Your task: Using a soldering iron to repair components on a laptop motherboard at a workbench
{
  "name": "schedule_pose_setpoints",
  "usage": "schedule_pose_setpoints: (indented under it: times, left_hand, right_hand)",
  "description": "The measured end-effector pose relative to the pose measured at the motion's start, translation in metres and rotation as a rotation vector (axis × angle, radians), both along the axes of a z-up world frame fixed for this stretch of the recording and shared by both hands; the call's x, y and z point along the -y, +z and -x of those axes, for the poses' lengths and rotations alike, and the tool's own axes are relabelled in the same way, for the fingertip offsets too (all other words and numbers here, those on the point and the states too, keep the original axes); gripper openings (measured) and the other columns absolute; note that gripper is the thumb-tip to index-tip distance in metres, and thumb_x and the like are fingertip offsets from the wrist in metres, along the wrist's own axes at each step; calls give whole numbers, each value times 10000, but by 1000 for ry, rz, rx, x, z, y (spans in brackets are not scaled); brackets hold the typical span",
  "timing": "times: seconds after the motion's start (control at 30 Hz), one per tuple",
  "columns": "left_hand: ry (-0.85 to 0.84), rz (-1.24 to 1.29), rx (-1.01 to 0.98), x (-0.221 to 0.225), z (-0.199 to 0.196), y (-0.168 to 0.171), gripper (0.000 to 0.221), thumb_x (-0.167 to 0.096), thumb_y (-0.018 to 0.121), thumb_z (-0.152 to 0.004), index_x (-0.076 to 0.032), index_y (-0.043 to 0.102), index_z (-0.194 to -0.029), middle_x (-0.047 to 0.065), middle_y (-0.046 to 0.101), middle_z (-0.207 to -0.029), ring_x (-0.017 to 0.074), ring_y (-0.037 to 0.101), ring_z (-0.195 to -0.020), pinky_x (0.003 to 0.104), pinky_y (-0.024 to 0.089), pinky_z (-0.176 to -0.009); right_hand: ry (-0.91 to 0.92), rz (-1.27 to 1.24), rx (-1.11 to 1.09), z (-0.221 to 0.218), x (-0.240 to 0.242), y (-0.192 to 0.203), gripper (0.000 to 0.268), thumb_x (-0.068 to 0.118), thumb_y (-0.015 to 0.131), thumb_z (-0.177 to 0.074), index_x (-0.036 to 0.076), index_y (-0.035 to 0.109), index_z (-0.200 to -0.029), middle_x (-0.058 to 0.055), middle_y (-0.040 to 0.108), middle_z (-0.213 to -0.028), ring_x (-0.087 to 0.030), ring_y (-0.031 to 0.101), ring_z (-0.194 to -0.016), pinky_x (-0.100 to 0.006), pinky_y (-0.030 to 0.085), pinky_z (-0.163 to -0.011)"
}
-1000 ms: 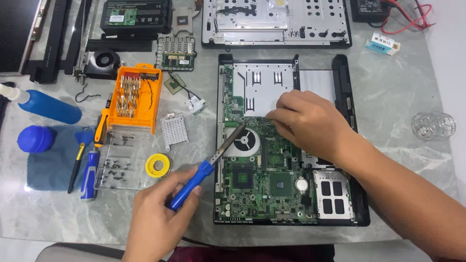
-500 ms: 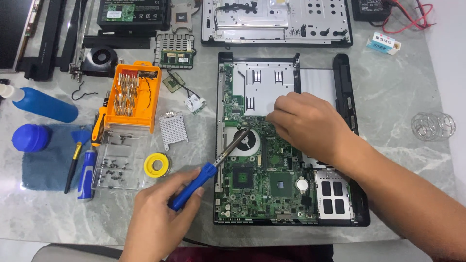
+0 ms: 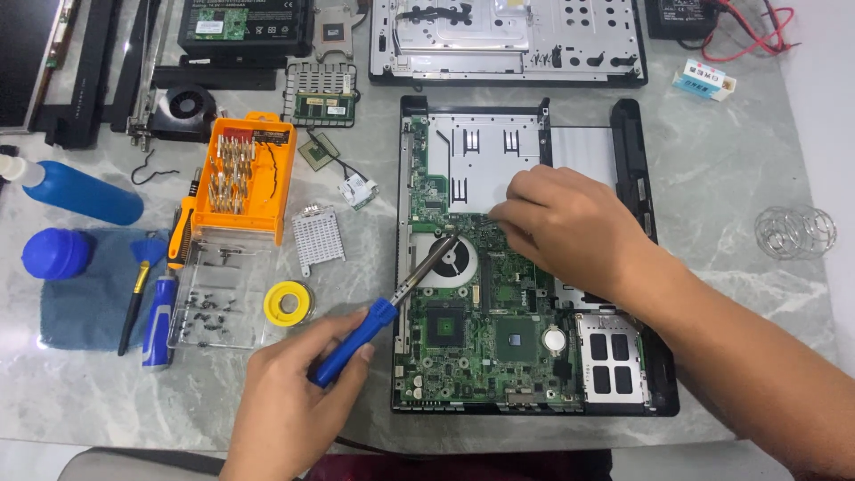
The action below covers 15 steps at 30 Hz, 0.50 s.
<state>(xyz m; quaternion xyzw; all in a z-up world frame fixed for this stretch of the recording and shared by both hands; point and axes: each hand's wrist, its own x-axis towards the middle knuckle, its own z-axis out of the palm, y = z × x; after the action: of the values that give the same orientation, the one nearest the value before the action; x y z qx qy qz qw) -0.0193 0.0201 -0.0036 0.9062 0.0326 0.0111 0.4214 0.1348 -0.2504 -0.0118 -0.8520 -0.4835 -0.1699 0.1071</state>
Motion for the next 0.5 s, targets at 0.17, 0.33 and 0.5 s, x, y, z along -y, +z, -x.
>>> schedule_pose_setpoints:
  times: [0.17, 0.33, 0.5]
  left_hand:
    - [-14, 3, 7, 1, -1, 1, 247, -185, 694, -757, -141, 724, -998, -38, 786, -948, 82, 735, -716, 227, 554, -680]
    - [5, -13, -41, 2, -1, 2, 254, -207, 699, -753, -169, 724, -1003, -46, 790, -946, 81, 717, -631, 225, 559, -621]
    - [35, 17, -21, 4, -1, 1, 247, -202, 701, -748, -197, 735, -993, -59, 777, -825, 89, 591, -537, 222, 514, -547]
  right_hand:
    - [7, 20, 33, -3, 1, -7, 23, 91, 695, -868, 98, 674, -875, -29, 507, -791, -232, 518, -672, -344, 479, -593]
    - [19, 96, 111, -4, 0, -9, 118, 39, 614, -861, 129, 625, -787, -15, 430, -757, -215, 485, -645, -339, 440, -553]
    - [-10, 144, 111, -2, -3, -6, 131, 22, 593, -819, 152, 581, -811, -5, 454, -795, -209, 474, -670, -354, 432, -533]
